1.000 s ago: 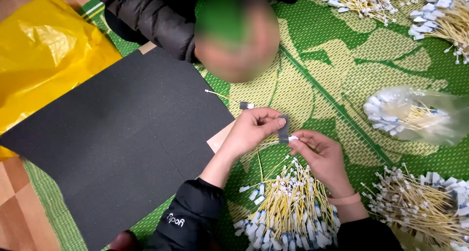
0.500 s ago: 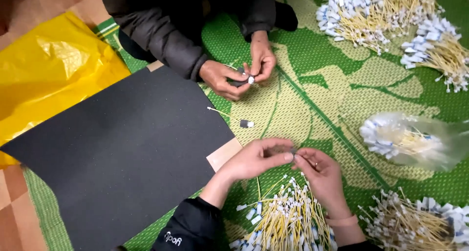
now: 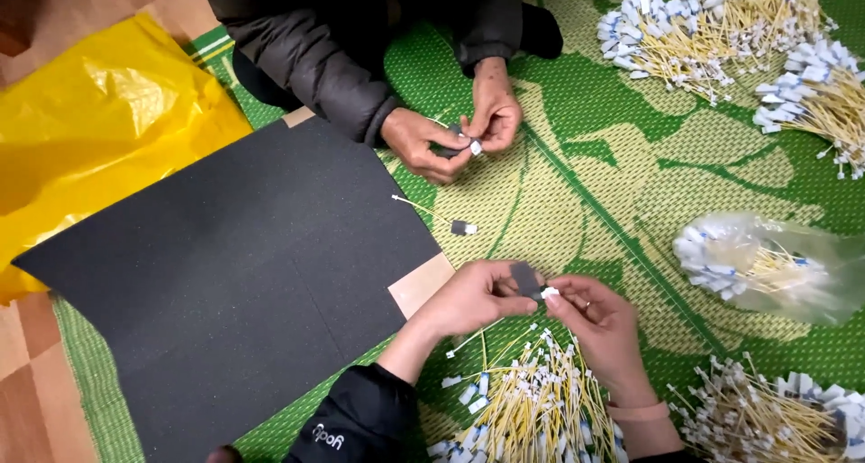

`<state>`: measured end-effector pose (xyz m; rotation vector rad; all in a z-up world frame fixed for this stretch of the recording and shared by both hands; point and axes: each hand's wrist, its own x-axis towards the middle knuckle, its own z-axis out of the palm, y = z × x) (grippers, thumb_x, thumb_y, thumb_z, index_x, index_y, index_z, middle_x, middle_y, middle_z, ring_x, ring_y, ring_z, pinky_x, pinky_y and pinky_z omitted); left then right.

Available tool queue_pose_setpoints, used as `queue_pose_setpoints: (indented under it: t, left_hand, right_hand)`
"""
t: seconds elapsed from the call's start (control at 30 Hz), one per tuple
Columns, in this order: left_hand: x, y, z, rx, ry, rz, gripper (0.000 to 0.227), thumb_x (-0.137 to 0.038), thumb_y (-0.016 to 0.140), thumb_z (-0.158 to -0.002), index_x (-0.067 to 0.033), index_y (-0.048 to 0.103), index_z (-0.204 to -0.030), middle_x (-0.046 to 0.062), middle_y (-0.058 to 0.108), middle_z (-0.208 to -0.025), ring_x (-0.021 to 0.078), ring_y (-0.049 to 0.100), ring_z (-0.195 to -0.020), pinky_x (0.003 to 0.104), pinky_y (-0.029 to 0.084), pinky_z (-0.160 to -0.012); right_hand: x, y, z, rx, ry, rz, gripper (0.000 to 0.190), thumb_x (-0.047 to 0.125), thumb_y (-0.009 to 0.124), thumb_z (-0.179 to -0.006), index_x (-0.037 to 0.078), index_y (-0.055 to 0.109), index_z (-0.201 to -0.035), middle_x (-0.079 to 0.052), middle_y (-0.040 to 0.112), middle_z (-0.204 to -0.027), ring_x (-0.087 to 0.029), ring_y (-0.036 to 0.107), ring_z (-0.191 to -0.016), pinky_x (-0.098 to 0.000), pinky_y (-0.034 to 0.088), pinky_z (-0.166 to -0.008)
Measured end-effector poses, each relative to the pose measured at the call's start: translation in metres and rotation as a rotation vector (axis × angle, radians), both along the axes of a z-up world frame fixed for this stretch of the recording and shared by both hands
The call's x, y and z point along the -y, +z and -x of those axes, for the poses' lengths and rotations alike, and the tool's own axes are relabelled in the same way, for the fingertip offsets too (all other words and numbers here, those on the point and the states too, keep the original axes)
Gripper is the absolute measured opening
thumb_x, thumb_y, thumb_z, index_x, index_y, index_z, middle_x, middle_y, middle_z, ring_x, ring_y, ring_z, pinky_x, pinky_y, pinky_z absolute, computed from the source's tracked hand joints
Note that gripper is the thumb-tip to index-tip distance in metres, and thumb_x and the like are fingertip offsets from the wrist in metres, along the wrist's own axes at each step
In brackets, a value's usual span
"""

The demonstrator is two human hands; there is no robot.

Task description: Wrapping small electronic components with black tape on a floor mat

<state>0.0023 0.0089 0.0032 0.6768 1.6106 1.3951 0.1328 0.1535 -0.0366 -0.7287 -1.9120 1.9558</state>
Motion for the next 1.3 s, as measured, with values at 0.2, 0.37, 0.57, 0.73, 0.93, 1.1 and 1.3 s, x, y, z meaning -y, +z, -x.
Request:
queue_pose_setpoints:
  t: [0.2, 0.37, 0.57, 0.73, 0.93, 1.1, 1.3]
  left_hand:
    - [-0.002, 0.005, 0.010, -0.080, -0.013, 0.027, 0.035, -0.012, 0.069, -0.074, -0.0036, 0.061, -0.107, 0.007, 0.066, -0.083, 0.0107, 0.056, -0.062, 0.021, 0.043, -0.051]
    - [-0.014, 0.002, 0.049, -0.116, 0.148, 0.101, 0.066, -0.027, 0.063, -0.078, -0.0038, 0.042, -0.136, 0.008, 0.069, -0.097, 0.0104, 0.062, -0.070, 0.021, 0.050, -0.055]
    - [-0.018, -0.015, 0.079, -0.025, 0.338, 0.122, 0.072, -0.020, 0.063, -0.079, 0.0005, 0.031, -0.141, 0.008, 0.067, -0.094, 0.0107, 0.061, -0.068, 0.020, 0.048, -0.058]
    - [-0.016, -0.015, 0.077, -0.356, 0.309, 0.290, 0.074, -0.034, 0.061, -0.077, -0.0065, 0.034, -0.140, 0.009, 0.061, -0.120, 0.0168, 0.066, -0.083, 0.027, 0.051, -0.074]
    - [-0.012, 0.002, 0.078, -0.468, 0.196, 0.454, 0.071, -0.046, 0.055, -0.083, -0.0204, 0.030, -0.144, 0.015, 0.052, -0.131, 0.0363, 0.053, -0.115, 0.050, 0.041, -0.098]
    - [-0.004, -0.003, 0.080, -0.519, 0.198, 0.387, 0.071, -0.034, 0.056, -0.083, -0.0179, 0.025, -0.145, 0.015, 0.045, -0.139, 0.0383, 0.052, -0.116, 0.053, 0.042, -0.095]
    - [0.001, 0.003, 0.087, -0.573, 0.179, 0.423, 0.071, -0.033, 0.053, -0.084, -0.0192, 0.021, -0.146, 0.009, 0.039, -0.144, 0.0389, 0.047, -0.121, 0.054, 0.041, -0.096]
  right_hand:
    - [-0.001, 0.000, 0.000, 0.016, 0.024, 0.042, 0.026, -0.007, 0.065, -0.073, -0.001, 0.066, -0.099, -0.013, 0.070, -0.079, -0.018, 0.064, -0.067, -0.0272, 0.055, -0.064]
    - [-0.003, -0.001, 0.002, 0.069, -0.018, 0.056, 0.021, -0.003, 0.066, -0.074, -0.003, 0.067, -0.096, -0.014, 0.069, -0.076, -0.019, 0.062, -0.063, -0.0287, 0.054, -0.061]
    - [-0.012, -0.018, 0.002, 0.150, -0.130, 0.177, 0.014, -0.004, 0.061, -0.080, -0.005, 0.063, -0.094, -0.015, 0.064, -0.075, -0.021, 0.059, -0.067, -0.0295, 0.053, -0.067]
    - [-0.011, -0.011, 0.005, 0.535, -0.198, -0.086, 0.017, 0.002, 0.065, -0.079, 0.000, 0.066, -0.096, -0.011, 0.064, -0.070, -0.018, 0.054, -0.055, -0.0264, 0.039, -0.051]
    - [-0.006, 0.001, 0.098, 0.285, -0.175, -0.340, 0.026, 0.027, 0.070, -0.087, 0.010, 0.065, -0.106, -0.009, 0.067, -0.099, -0.019, 0.063, -0.094, -0.0355, 0.048, -0.085]
    - [0.012, 0.008, 0.184, 0.085, -0.077, -0.231, 0.031, 0.026, 0.067, -0.088, 0.003, 0.056, -0.105, -0.016, 0.066, -0.088, -0.018, 0.063, -0.073, -0.0285, 0.054, -0.064]
    - [0.016, -0.001, 0.216, 0.073, -0.189, -0.201, 0.019, 0.019, 0.064, -0.082, 0.009, 0.058, -0.096, -0.005, 0.067, -0.076, -0.006, 0.058, -0.050, -0.0182, 0.050, -0.041]
